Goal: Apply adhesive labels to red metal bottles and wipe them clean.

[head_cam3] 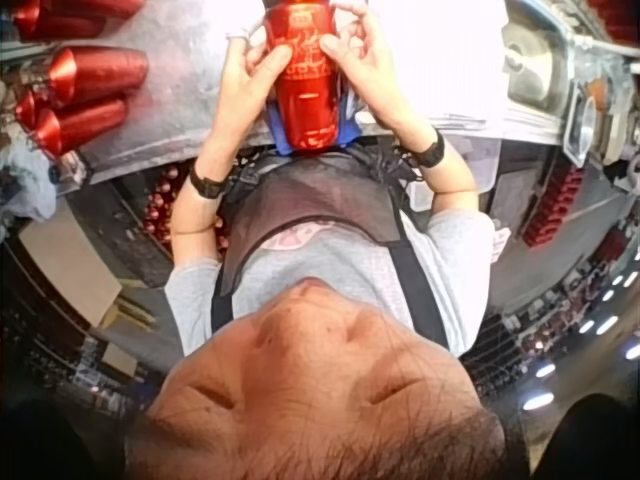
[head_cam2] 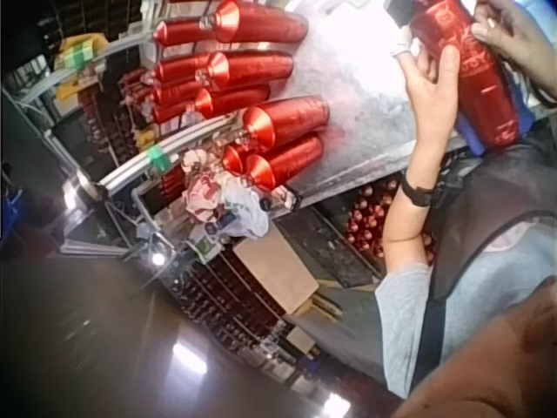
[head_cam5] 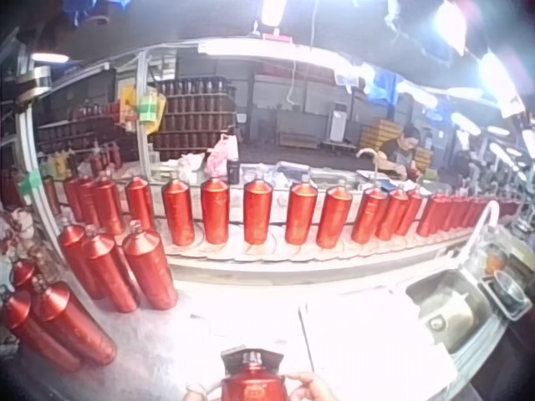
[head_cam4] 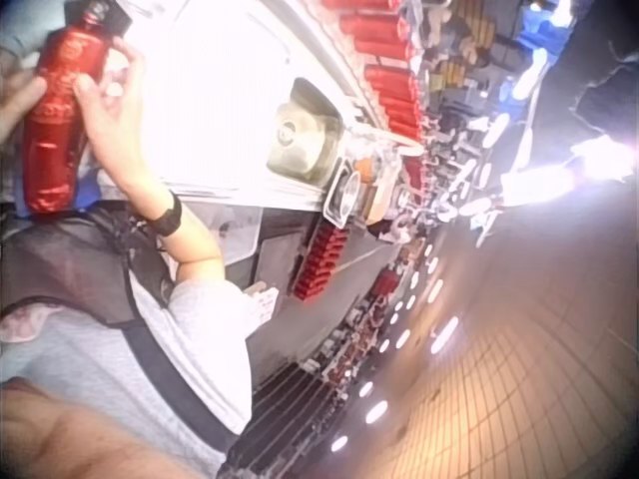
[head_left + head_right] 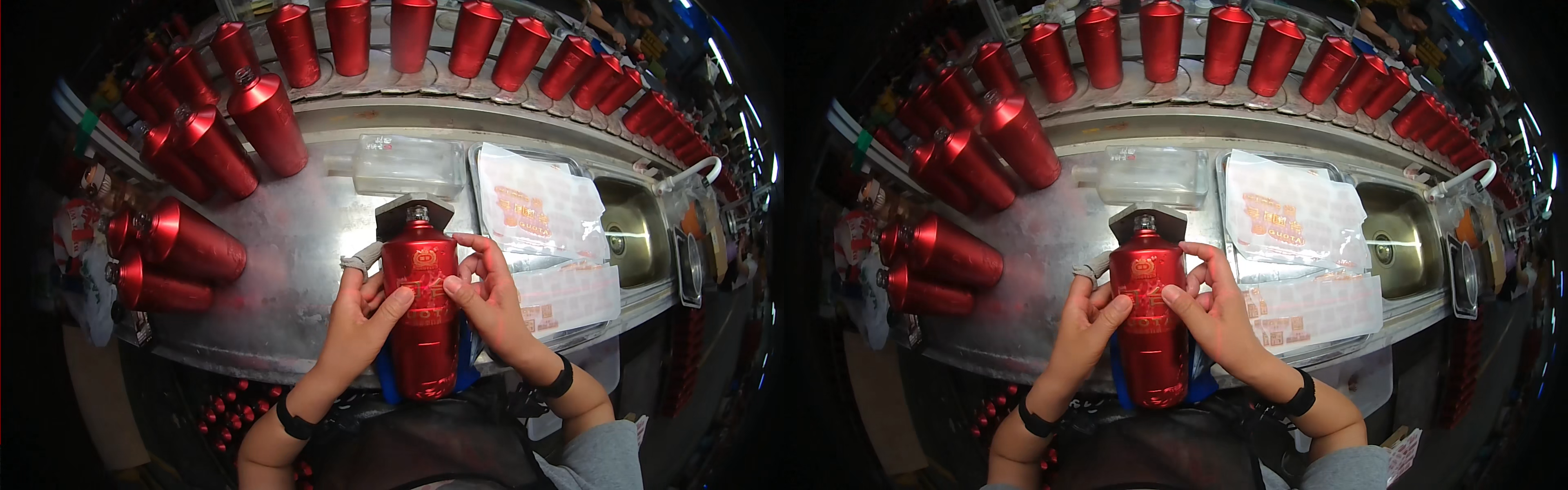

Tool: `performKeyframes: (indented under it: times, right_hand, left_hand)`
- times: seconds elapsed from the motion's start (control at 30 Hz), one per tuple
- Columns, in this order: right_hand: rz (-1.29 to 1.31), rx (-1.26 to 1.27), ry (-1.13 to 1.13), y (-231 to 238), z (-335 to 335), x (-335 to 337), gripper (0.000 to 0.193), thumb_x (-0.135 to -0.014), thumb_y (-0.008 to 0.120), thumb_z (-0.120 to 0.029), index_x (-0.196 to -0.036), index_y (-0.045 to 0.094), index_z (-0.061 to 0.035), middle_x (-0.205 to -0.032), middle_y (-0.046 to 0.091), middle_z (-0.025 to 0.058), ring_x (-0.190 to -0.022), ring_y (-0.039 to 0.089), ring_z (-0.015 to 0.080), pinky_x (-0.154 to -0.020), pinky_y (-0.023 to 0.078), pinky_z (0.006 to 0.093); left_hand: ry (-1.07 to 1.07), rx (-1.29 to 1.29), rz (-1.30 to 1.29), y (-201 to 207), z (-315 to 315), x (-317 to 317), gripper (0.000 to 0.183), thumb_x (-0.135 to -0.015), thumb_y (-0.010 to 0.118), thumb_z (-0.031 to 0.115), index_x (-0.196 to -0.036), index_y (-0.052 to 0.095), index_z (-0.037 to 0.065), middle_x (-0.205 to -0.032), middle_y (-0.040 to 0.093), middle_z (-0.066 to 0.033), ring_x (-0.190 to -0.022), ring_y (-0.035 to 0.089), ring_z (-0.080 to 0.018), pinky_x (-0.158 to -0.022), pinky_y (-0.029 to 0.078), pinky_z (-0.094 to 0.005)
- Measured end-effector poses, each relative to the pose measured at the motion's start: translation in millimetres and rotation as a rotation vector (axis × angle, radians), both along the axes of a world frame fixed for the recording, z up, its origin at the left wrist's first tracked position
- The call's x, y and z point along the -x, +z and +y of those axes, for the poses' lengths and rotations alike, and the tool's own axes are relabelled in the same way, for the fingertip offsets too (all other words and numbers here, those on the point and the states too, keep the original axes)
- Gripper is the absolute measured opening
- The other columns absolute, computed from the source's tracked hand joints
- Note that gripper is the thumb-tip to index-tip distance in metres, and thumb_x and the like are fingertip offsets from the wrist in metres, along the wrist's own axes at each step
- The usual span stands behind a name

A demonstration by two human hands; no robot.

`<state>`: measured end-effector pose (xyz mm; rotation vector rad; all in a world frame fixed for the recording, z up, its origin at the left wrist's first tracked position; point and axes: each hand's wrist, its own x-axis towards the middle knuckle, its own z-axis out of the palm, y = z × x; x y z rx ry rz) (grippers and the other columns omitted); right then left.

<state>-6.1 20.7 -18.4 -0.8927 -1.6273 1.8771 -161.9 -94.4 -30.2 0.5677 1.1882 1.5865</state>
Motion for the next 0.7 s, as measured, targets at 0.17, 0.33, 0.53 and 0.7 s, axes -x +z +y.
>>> performKeyframes:
  times: [0.17,0.33,0.53,0.7]
  right_hand:
    - [0.027,0.045,0.036,1,-1,14,0.057,-0.092,0.068,-0.015,-0.140,0.039,-0.0047,-0.090,0.044,-0.0019,-0.064,0.044,-0.0013,-0.058,0.039,0.0144]
    - [-0.043,0.025,0.017,4,-9,31,0.061,-0.091,0.070,-0.015,-0.140,0.037,-0.0038,-0.090,0.044,-0.0015,-0.066,0.046,0.0003,-0.059,0.040,0.0152]
    - [-0.245,-0.211,-0.006,8,-16,49,0.072,-0.082,0.079,-0.021,-0.138,0.037,-0.0011,-0.086,0.042,0.0011,-0.069,0.049,0.0065,-0.060,0.043,0.0222]
    - [-0.265,-0.114,-0.038,9,-17,54,0.076,-0.079,0.081,-0.026,-0.136,0.039,-0.0002,-0.089,0.047,0.0056,-0.072,0.051,0.0092,-0.061,0.045,0.0266]
  left_hand:
    - [-0.032,0.008,0.003,-2,-5,21,0.068,-0.095,0.066,0.014,-0.147,0.025,0.001,-0.137,0.053,-0.0213,-0.123,0.055,-0.0216,-0.104,0.044,-0.0343]
    - [-0.020,-0.002,-0.019,-4,-6,30,0.067,-0.096,0.065,0.013,-0.147,0.025,0.002,-0.136,0.053,-0.0212,-0.122,0.055,-0.0215,-0.103,0.045,-0.0341]
    - [0.015,-0.006,-0.020,-7,-7,35,0.065,-0.096,0.064,0.013,-0.148,0.025,0.002,-0.134,0.054,-0.0208,-0.121,0.056,-0.0211,-0.102,0.046,-0.0332]
    - [0.025,-0.030,-0.025,-11,-12,43,0.057,-0.100,0.057,0.012,-0.147,0.027,0.001,-0.134,0.055,-0.0193,-0.120,0.056,-0.0189,-0.101,0.045,-0.0316]
